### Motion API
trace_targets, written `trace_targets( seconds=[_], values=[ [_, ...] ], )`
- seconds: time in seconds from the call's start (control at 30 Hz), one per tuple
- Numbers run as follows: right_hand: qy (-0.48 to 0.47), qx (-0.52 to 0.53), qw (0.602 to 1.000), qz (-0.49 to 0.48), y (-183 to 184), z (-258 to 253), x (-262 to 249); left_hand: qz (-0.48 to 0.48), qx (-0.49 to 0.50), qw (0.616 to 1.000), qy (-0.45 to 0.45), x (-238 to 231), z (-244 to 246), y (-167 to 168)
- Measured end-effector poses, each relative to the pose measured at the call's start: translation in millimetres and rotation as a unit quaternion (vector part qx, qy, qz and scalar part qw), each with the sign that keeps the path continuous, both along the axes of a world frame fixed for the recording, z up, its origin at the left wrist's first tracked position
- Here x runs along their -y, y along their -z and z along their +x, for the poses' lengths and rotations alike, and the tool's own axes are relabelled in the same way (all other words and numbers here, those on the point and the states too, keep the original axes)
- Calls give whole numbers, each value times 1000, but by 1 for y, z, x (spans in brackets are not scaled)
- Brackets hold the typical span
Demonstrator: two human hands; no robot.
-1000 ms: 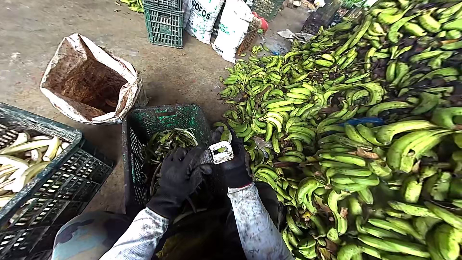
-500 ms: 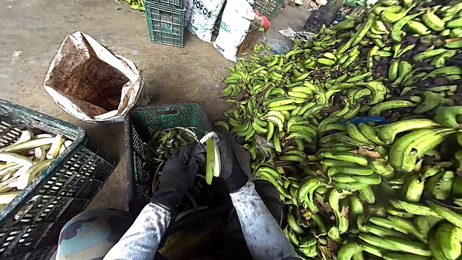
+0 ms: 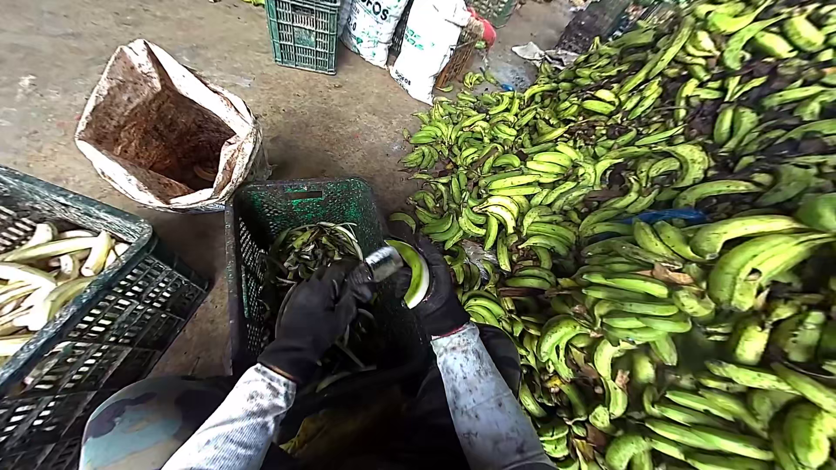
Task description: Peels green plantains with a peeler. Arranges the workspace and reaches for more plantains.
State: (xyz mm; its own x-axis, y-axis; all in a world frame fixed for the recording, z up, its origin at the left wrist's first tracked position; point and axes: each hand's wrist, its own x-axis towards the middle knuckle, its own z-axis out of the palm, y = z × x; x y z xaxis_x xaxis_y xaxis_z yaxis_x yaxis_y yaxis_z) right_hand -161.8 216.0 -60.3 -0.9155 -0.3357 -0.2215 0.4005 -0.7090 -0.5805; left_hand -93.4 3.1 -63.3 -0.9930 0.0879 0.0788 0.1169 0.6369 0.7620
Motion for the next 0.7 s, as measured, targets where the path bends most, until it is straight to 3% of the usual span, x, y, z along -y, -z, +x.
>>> trace_targets(
  seconds=[0.17,0.27,0.37,0.53,0.6,0.7],
  values=[
    [-58,-16,998,2,7,3,-12,-109,-160,975,107,-17,11,8],
    [-44,-5,998,45,5,13,-1,-90,-74,988,102,-24,8,4],
    [-61,19,995,71,5,17,15,-47,70,996,19,-18,-5,-1],
    [-72,5,994,87,5,15,18,37,122,982,-141,12,-16,-4],
    [-59,29,994,90,2,11,12,65,116,982,-134,22,-13,-9],
    [-35,34,994,100,10,3,-1,111,90,990,-16,22,-2,-10]
  ],
)
